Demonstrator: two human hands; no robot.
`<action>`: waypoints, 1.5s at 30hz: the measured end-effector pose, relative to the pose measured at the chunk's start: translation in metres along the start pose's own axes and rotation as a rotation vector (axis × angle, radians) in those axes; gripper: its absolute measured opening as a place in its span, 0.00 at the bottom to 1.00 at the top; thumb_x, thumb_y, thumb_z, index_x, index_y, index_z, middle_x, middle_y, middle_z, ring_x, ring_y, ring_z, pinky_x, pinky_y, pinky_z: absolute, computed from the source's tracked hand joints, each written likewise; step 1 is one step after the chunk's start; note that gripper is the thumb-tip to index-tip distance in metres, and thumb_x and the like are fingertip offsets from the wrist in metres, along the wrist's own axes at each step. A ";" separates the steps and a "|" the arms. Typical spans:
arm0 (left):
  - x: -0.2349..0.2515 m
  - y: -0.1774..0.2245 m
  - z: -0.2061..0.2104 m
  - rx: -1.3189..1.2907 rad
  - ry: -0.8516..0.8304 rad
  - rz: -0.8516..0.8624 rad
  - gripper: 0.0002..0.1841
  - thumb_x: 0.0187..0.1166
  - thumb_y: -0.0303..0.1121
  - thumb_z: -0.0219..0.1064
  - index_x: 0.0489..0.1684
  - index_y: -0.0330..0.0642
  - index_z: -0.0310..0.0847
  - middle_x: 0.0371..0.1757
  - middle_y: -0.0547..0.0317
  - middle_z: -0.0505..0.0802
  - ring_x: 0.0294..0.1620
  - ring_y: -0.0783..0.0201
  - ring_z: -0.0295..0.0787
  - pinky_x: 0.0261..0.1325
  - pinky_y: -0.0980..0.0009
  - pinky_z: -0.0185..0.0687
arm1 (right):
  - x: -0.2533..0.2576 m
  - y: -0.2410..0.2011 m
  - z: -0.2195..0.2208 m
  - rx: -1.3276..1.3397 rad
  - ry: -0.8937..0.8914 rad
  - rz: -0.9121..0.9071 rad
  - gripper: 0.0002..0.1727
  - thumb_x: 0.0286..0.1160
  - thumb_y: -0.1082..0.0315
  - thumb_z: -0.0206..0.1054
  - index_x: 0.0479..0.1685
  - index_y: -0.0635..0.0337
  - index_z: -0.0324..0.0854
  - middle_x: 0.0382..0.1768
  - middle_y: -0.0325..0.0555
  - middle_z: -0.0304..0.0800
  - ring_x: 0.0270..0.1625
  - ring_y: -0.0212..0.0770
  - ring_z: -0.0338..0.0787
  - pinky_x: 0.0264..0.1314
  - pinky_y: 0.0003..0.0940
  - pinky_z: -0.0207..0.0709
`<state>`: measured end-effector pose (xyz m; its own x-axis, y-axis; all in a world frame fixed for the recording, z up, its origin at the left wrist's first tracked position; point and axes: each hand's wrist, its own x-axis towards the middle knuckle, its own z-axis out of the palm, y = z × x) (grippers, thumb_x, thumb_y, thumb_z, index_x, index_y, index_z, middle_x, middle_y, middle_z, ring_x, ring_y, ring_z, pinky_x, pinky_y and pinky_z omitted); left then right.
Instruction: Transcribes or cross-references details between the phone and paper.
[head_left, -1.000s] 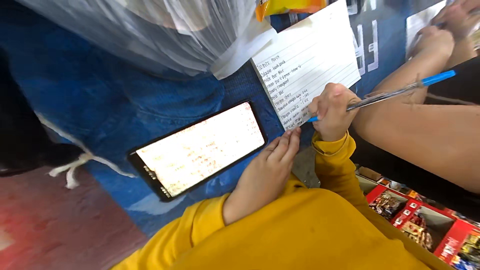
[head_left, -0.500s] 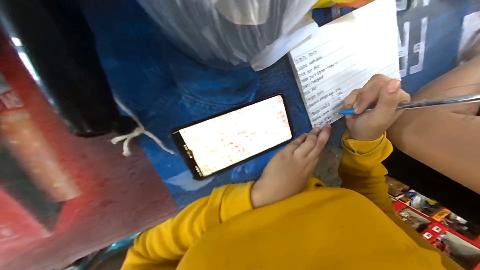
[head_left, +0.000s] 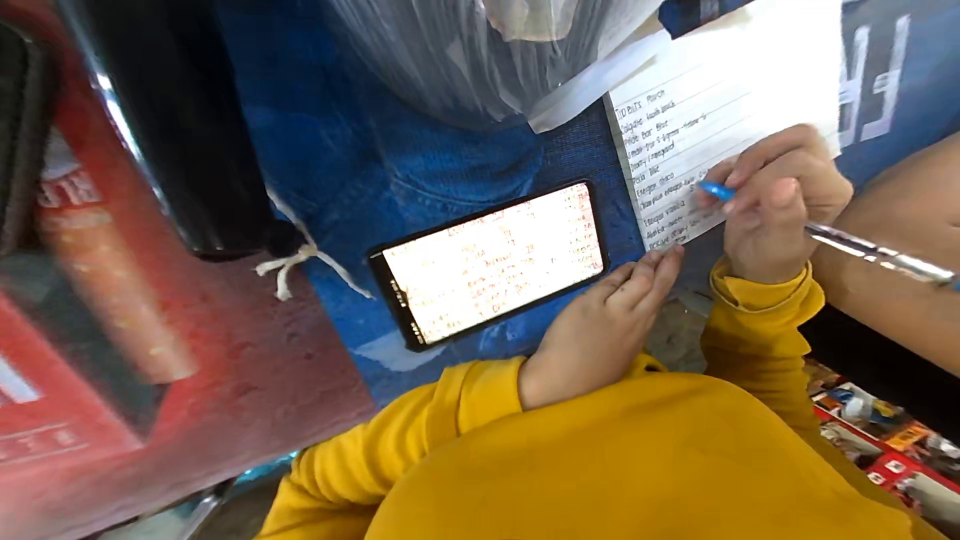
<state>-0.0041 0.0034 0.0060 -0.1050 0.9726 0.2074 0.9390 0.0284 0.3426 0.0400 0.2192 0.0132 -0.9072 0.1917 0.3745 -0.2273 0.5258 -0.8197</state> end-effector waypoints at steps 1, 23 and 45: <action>-0.001 0.000 0.000 0.017 -0.007 0.009 0.21 0.81 0.16 0.53 0.72 0.27 0.77 0.82 0.45 0.79 0.80 0.55 0.79 0.78 0.69 0.70 | 0.000 -0.002 0.000 0.020 -0.019 -0.006 0.20 0.92 0.49 0.54 0.31 0.38 0.86 0.40 0.16 0.86 0.43 0.17 0.88 0.43 0.15 0.84; -0.001 -0.001 0.002 0.060 0.009 0.023 0.19 0.80 0.15 0.53 0.67 0.27 0.79 0.81 0.45 0.79 0.78 0.55 0.80 0.73 0.69 0.74 | -0.005 -0.003 0.017 -0.118 0.273 0.109 0.26 0.88 0.60 0.58 0.10 0.42 0.69 0.12 0.17 0.71 0.17 0.12 0.74 0.19 0.10 0.67; -0.002 0.000 0.003 0.078 0.022 0.019 0.18 0.81 0.15 0.53 0.66 0.26 0.80 0.82 0.45 0.78 0.77 0.54 0.81 0.73 0.69 0.74 | -0.004 -0.004 0.016 -0.049 0.312 0.157 0.26 0.88 0.62 0.56 0.12 0.39 0.69 0.11 0.15 0.71 0.15 0.12 0.71 0.18 0.11 0.65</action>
<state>-0.0032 0.0026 0.0024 -0.0935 0.9679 0.2334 0.9635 0.0289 0.2662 0.0387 0.2035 0.0082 -0.7763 0.5132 0.3660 -0.0697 0.5072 -0.8590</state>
